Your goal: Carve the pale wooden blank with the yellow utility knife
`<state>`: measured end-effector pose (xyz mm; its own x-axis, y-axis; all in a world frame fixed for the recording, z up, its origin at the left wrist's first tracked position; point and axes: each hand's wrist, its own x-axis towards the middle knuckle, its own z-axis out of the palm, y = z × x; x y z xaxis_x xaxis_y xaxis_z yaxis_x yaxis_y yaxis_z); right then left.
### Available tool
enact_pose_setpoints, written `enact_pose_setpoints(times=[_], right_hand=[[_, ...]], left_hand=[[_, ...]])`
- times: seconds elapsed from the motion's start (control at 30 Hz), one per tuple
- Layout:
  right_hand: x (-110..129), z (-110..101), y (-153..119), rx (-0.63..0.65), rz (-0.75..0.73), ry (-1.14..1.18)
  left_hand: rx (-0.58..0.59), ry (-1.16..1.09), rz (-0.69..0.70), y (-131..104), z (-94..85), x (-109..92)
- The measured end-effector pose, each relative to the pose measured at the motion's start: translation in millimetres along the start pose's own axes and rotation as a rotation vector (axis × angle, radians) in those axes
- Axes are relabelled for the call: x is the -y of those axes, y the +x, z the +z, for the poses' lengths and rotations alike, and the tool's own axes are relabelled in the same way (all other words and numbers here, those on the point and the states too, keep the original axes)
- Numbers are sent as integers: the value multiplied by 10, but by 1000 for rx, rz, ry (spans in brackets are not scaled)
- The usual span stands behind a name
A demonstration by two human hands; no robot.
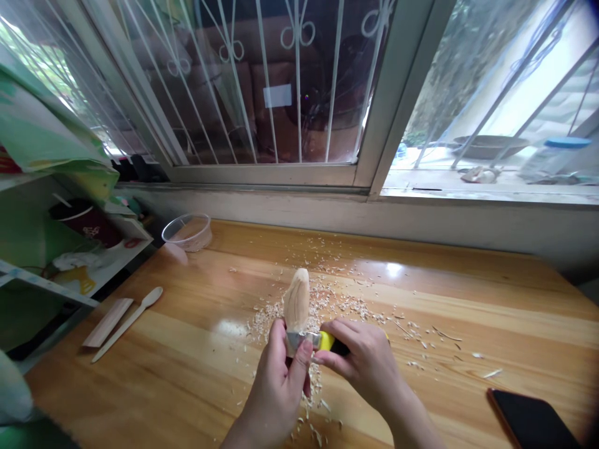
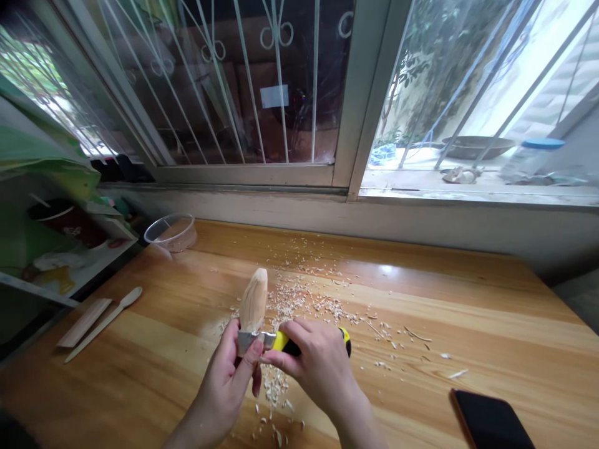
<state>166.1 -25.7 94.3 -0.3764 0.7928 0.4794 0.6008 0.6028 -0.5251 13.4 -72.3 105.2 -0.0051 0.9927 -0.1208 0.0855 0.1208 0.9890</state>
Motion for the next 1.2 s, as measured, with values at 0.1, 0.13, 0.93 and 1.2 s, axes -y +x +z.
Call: enact_pose_setpoints(times=[0.1, 0.13, 0.93, 1.2], right_hand=[[11, 5, 12, -5, 2, 7], [4, 2, 11, 33, 16, 44], [-142, -83, -3, 89, 132, 251], [-55, -99, -5, 294, 94, 256]], left_hand=[[7, -75, -4, 10, 14, -32], [20, -102, -13, 11, 16, -43], [12, -278, -57, 21, 46, -124], [134, -354, -81, -20, -54, -188]])
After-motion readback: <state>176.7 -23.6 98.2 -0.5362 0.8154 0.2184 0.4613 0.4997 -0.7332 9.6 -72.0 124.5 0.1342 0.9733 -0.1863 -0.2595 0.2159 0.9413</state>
